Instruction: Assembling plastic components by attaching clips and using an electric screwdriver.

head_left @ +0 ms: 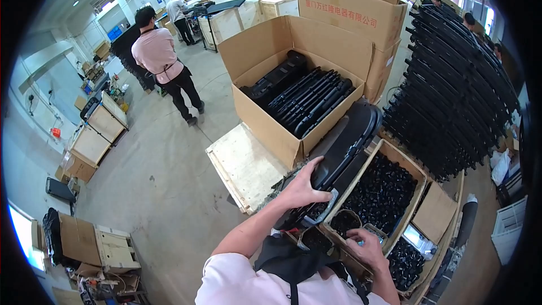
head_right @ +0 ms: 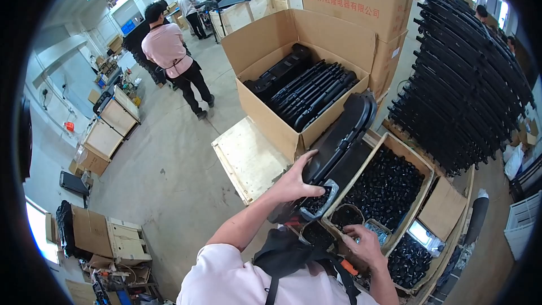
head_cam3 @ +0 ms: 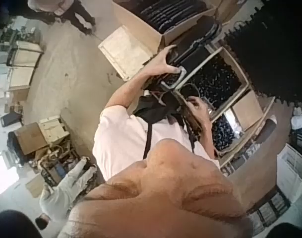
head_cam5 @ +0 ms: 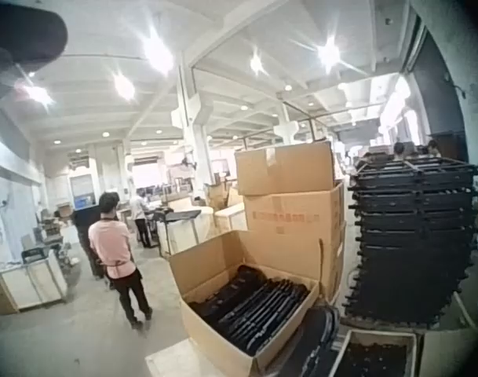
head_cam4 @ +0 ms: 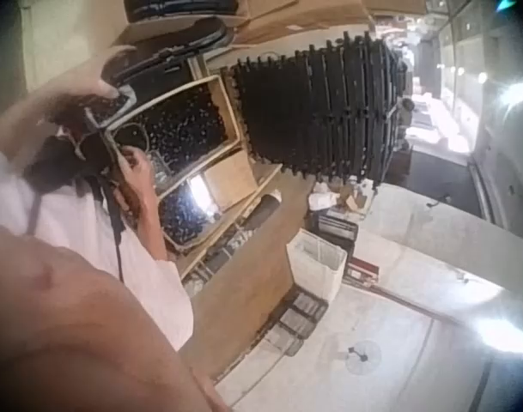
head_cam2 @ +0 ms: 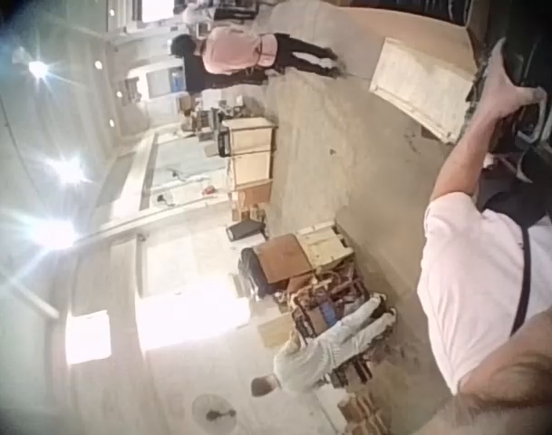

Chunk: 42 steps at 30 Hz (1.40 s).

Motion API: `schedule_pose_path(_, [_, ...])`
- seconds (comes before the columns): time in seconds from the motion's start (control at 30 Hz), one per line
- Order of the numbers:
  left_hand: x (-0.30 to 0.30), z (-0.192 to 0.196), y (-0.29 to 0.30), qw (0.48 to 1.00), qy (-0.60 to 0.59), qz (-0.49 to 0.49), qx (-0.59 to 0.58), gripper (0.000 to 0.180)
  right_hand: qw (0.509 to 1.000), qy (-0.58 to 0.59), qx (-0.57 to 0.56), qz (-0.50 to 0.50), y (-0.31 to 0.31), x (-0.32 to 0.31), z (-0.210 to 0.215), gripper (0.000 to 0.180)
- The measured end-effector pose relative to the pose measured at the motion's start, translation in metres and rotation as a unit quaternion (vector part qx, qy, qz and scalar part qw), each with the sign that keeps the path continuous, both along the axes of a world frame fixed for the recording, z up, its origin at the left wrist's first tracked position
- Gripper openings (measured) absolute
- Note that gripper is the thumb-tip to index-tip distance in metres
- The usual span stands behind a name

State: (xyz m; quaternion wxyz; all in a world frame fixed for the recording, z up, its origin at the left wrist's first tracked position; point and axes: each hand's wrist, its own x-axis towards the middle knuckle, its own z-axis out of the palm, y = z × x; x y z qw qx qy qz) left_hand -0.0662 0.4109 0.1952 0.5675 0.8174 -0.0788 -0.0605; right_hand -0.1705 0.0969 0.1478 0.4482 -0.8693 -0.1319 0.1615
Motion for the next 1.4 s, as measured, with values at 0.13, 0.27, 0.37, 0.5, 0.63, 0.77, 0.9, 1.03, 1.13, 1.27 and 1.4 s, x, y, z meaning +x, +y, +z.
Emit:
schedule_pose_path(0.13, [0.04,0.01,0.019,0.99,0.035,-0.056,-0.122,0.119,0.996,0.044,0.028,-0.078,0.025,-0.002,-0.01,0.035])
schedule_pose_path(0.27, [0.083,0.005,0.04,0.997,-0.043,-0.04,-0.044,0.119,0.992,0.065,-0.012,-0.109,0.067,0.007,-0.003,0.035])
schedule_pose_path(0.37, [0.121,0.013,0.067,0.994,-0.101,-0.046,0.011,0.119,0.99,0.052,-0.027,-0.128,0.101,0.018,0.005,0.032])
schedule_pose_path(0.5, [0.148,0.044,0.088,0.978,-0.037,-0.203,0.022,0.116,0.964,-0.245,-0.046,-0.094,0.142,0.039,0.076,0.03])
schedule_pose_path(0.63, [0.154,0.037,0.096,0.911,-0.077,-0.343,0.213,0.116,0.857,-0.389,-0.335,-0.037,0.182,0.093,0.175,0.067])
schedule_pose_path(0.77, [0.166,0.012,0.107,0.837,-0.08,-0.519,0.151,0.117,0.877,-0.203,-0.427,0.083,0.187,0.121,0.175,0.08])
schedule_pose_path(0.9, [0.178,0.011,0.131,0.818,-0.015,-0.558,0.138,0.115,0.876,-0.226,-0.412,0.11,0.201,0.124,0.16,0.068])
schedule_pose_path(1.03, [0.183,0.067,0.177,0.876,-0.119,-0.421,0.201,0.105,0.916,-0.174,-0.358,0.051,0.212,0.157,0.148,0.049])
schedule_pose_path(1.13, [0.178,0.105,0.209,0.89,-0.41,-0.14,0.141,0.087,0.963,-0.071,-0.257,-0.044,0.206,0.187,0.126,0.044])
schedule_pose_path(1.27, [0.166,0.088,0.264,0.957,-0.272,0.012,-0.105,0.053,0.938,0.15,0.214,-0.226,0.231,0.24,0.075,0.045])
schedule_pose_path(1.4, [0.13,0.008,0.282,0.982,-0.102,0.132,-0.092,0.038,0.885,0.149,0.353,-0.265,0.269,0.327,0.05,0.043])
